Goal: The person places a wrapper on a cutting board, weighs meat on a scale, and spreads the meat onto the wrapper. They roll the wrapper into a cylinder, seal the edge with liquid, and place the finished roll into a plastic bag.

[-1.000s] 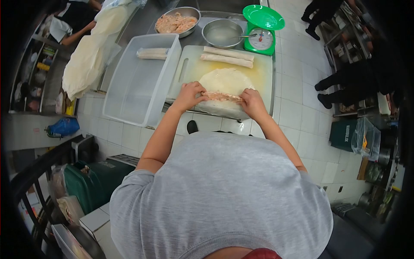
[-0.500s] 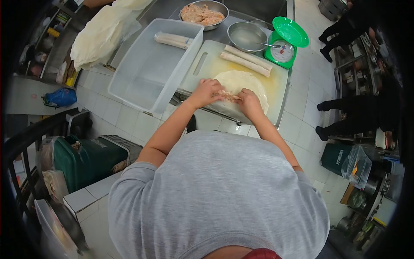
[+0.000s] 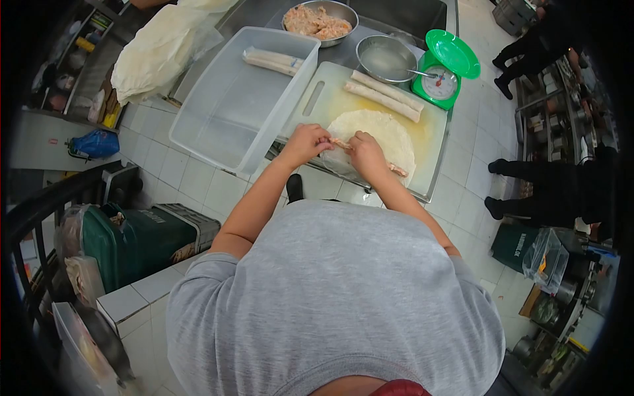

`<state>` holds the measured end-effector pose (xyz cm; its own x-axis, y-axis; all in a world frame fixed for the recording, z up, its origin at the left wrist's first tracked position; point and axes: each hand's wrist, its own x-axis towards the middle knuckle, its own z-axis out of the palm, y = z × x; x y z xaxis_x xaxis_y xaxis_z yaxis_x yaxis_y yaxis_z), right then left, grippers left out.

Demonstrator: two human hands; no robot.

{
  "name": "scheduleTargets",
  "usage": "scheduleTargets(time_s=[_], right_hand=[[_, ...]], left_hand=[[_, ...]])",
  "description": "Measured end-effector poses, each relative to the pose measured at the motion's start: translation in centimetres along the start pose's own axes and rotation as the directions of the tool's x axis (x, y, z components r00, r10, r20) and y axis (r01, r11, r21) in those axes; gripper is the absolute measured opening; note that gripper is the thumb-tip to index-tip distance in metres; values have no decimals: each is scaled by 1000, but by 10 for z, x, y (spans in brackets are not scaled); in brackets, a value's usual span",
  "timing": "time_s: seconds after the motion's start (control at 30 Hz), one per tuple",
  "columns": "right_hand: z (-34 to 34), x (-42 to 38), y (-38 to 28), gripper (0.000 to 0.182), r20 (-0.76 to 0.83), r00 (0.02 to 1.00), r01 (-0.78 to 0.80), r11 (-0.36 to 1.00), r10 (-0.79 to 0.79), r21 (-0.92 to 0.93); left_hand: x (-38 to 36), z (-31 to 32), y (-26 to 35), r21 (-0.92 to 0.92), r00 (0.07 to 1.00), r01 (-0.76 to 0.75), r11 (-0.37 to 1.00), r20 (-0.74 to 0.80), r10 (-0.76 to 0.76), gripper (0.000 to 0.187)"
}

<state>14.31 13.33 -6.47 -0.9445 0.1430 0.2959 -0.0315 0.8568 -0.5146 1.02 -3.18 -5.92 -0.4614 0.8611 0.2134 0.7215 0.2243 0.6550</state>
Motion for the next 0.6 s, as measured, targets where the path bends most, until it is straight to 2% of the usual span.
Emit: scheduleTargets(time_s=[0.17,0.27,0.37,0.47,0.6], right_hand=[[7,12,-13,14,-8,1000,-8,1000,8,28],[13,20,-15,15,42,993,-108,994,108,4],[14,27,-18,17,1,999,-40,996,40,78],[27,33,-16,29,49,998,-49,999,49,4],[4,20,-25,52,7,998,-70,996,70,-52]], left_hand=[[0,5,-2,-65,999,37,997,-35,-39,15],[-4,4,-1,-127,994,90,988,-48,-97,16],[-8,5,-1,-315,965,236,919,-33,-259,17],[-7,3,-1,-220,980,176,959,-46,-191,17],[-5,8,-5,-237,984,134,962,-82,-157,18]])
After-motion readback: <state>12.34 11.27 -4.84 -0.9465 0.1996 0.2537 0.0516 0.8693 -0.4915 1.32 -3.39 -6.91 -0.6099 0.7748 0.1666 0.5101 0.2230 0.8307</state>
